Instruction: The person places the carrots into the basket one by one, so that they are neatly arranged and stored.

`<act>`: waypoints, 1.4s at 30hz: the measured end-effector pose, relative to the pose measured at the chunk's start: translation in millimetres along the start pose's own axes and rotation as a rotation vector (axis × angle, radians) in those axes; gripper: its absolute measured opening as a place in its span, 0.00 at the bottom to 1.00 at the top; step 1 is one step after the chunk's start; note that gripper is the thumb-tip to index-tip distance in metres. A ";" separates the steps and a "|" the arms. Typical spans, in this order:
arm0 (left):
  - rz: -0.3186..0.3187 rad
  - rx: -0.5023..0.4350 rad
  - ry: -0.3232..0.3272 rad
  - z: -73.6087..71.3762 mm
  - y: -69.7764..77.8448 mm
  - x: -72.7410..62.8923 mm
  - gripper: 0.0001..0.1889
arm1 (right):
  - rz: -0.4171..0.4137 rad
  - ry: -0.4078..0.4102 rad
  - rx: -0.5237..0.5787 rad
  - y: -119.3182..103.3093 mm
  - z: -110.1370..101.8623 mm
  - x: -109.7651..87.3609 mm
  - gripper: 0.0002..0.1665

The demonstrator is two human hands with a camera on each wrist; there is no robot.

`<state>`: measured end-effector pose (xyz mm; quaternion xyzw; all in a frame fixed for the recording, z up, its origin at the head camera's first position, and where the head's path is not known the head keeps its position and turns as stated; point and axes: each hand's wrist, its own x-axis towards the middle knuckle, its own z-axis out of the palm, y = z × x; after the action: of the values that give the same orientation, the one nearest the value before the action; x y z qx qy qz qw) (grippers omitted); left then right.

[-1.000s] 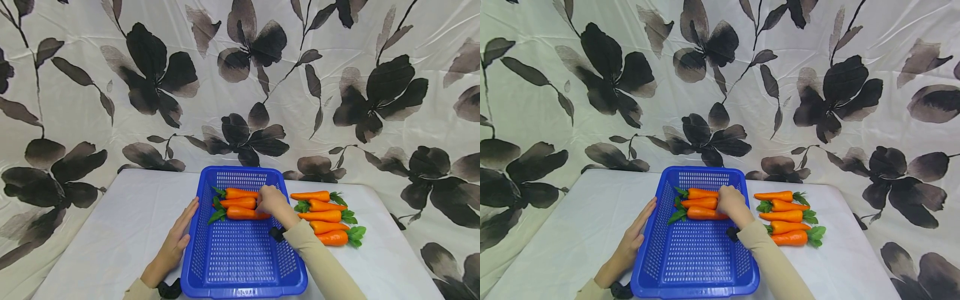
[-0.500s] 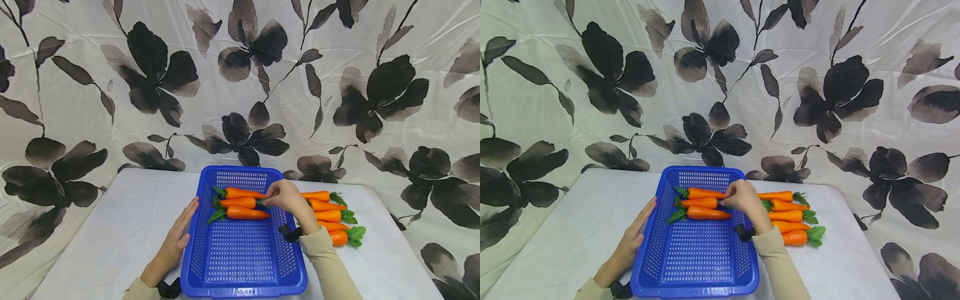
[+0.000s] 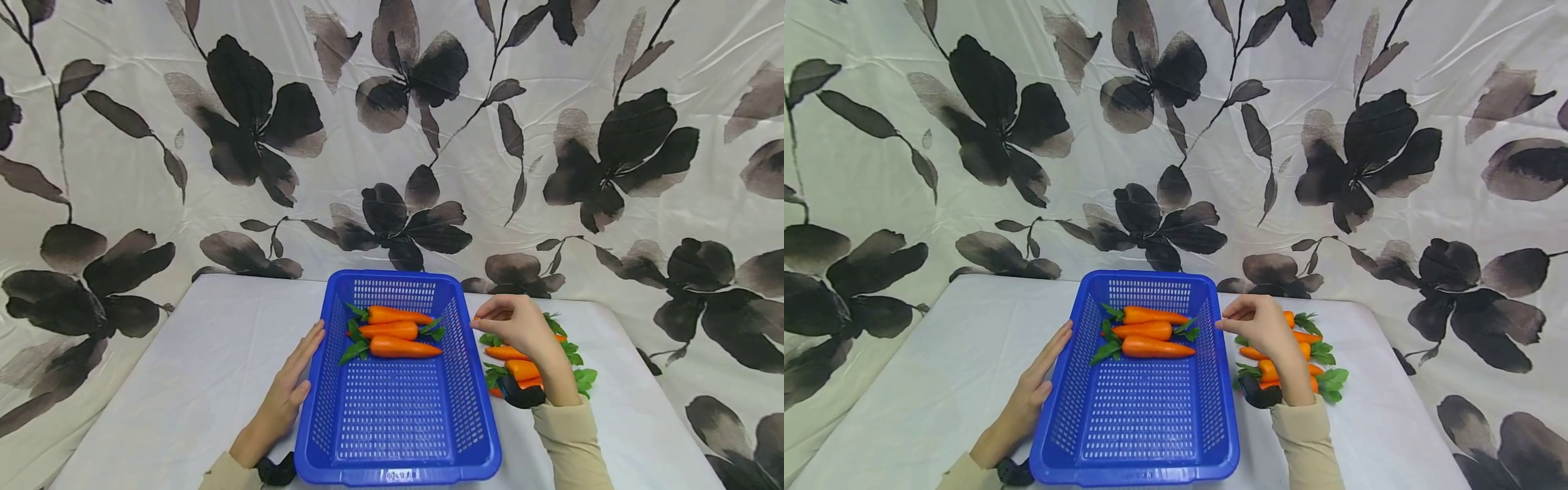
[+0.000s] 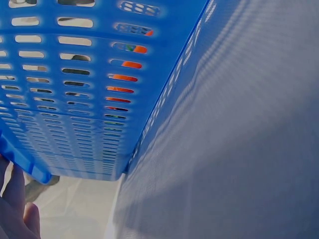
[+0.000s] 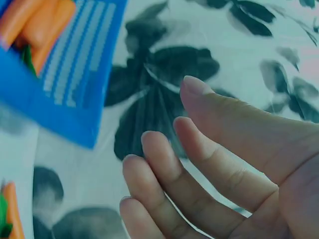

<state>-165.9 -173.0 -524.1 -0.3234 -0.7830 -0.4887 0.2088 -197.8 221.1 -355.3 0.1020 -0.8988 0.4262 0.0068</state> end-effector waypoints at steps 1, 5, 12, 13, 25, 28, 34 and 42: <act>0.002 -0.002 0.001 -0.1 -0.3 0.0 0.33 | 0.012 0.013 0.006 2.8 -4.4 -3.6 0.12; 0.008 -0.005 0.001 -0.8 -1.9 0.2 0.34 | 0.046 0.066 0.043 16.6 -21.5 -17.4 0.14; 0.022 0.000 0.005 -0.1 -3.1 -0.7 0.34 | 0.056 0.234 0.105 49.5 -42.4 -41.0 0.19; 0.020 0.001 0.003 -0.1 -2.8 -0.6 0.34 | 0.055 0.259 0.117 55.4 -44.0 -44.3 0.19; 0.029 0.015 0.008 -1.7 0.1 1.1 0.34 | 0.164 0.385 0.176 139.8 -38.9 -73.4 0.18; 0.030 0.018 0.009 -1.7 -0.9 0.7 0.34 | 0.181 0.388 0.192 154.8 -36.9 -76.6 0.17; 0.035 0.015 0.010 -0.6 -1.8 0.2 0.34 | 0.244 0.333 0.181 172.9 -36.3 -83.2 0.19; 0.037 0.023 0.015 -0.2 -2.6 0.1 0.37 | 0.302 0.267 0.102 189.1 -35.0 -86.0 0.26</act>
<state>-167.8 -174.0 -525.6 -0.3319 -0.7807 -0.4781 0.2274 -151.9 379.7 -486.3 -0.0909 -0.8722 0.4772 0.0567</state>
